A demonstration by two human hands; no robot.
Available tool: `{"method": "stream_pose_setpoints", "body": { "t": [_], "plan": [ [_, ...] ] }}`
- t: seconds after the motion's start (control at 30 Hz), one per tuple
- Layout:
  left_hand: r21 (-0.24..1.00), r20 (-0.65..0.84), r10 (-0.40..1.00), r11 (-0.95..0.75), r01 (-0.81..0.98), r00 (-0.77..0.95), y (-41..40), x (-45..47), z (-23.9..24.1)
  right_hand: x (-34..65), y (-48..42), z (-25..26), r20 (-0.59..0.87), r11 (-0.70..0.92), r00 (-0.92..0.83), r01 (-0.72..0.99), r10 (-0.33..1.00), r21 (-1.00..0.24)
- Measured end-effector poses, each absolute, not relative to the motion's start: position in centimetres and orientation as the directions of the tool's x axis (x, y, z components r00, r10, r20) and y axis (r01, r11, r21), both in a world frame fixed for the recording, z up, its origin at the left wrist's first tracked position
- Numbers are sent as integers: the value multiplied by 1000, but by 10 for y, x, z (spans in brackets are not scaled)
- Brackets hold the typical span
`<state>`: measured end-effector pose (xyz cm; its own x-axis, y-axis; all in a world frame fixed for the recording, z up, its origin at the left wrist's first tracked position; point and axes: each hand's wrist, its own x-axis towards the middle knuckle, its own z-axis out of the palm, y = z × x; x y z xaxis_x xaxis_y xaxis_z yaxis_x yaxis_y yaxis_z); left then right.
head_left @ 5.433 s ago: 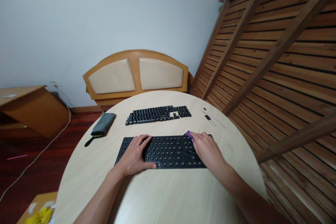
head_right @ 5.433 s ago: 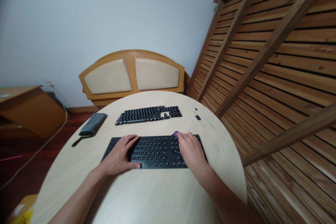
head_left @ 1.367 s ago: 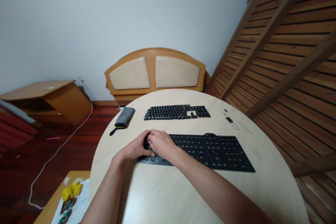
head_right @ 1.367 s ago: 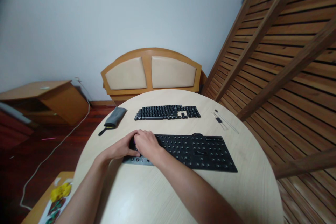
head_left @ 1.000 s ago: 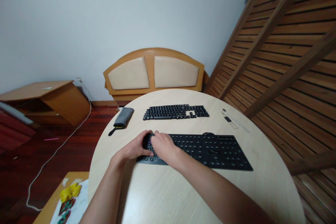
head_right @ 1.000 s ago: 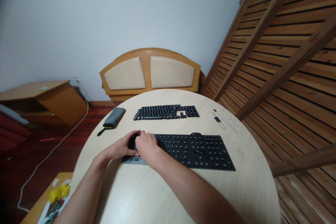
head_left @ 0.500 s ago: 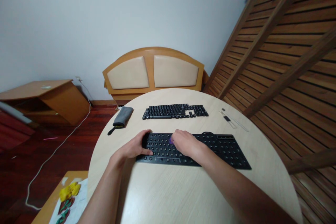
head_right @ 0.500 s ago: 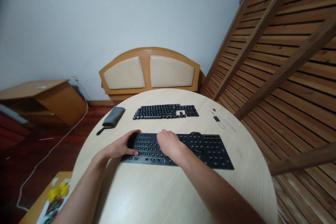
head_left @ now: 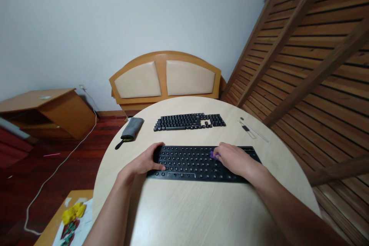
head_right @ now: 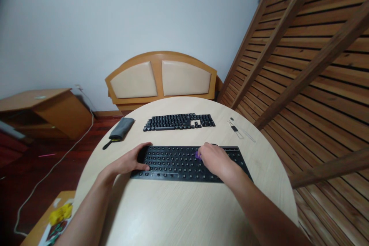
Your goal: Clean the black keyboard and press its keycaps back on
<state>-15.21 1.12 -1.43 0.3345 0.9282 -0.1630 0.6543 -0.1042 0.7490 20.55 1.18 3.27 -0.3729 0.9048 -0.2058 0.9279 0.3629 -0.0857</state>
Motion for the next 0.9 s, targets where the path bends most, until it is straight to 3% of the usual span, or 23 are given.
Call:
{"method": "stream_pose_setpoints", "body": {
  "t": [0.13, 0.27, 0.37, 0.5, 0.6, 0.77, 0.9],
  "plan": [
    [749, -153, 929, -113, 653, 336, 12, -152, -15, 205, 10, 41, -143, 305, -300, 952, 943, 12],
    [751, -155, 931, -107, 652, 331, 12, -151, -16, 195, 6, 42, -14, 381, -384, 918, 923, -110],
    [752, -166, 930, -96, 652, 329, 12, -150, -15, 193, 2, 35, -61, 423, -437, 891, 897, -163],
    [755, -166, 929, -96, 648, 331, 12, -151, -15, 208, 3, 32, -126, 381, -391, 919, 912, -95],
    [752, -158, 928, -108, 651, 337, 13, -152, -15, 221, 6, 37, -108, 342, -343, 939, 933, -30],
    [747, -161, 925, -114, 656, 344, 12, -152, -15, 221, 3, 38, -43, 466, -473, 877, 880, -117],
    [746, -150, 929, -119, 656, 339, 12, -151, -15, 217, 0, 29, -49, 486, -494, 866, 868, -117]
  ]
}}
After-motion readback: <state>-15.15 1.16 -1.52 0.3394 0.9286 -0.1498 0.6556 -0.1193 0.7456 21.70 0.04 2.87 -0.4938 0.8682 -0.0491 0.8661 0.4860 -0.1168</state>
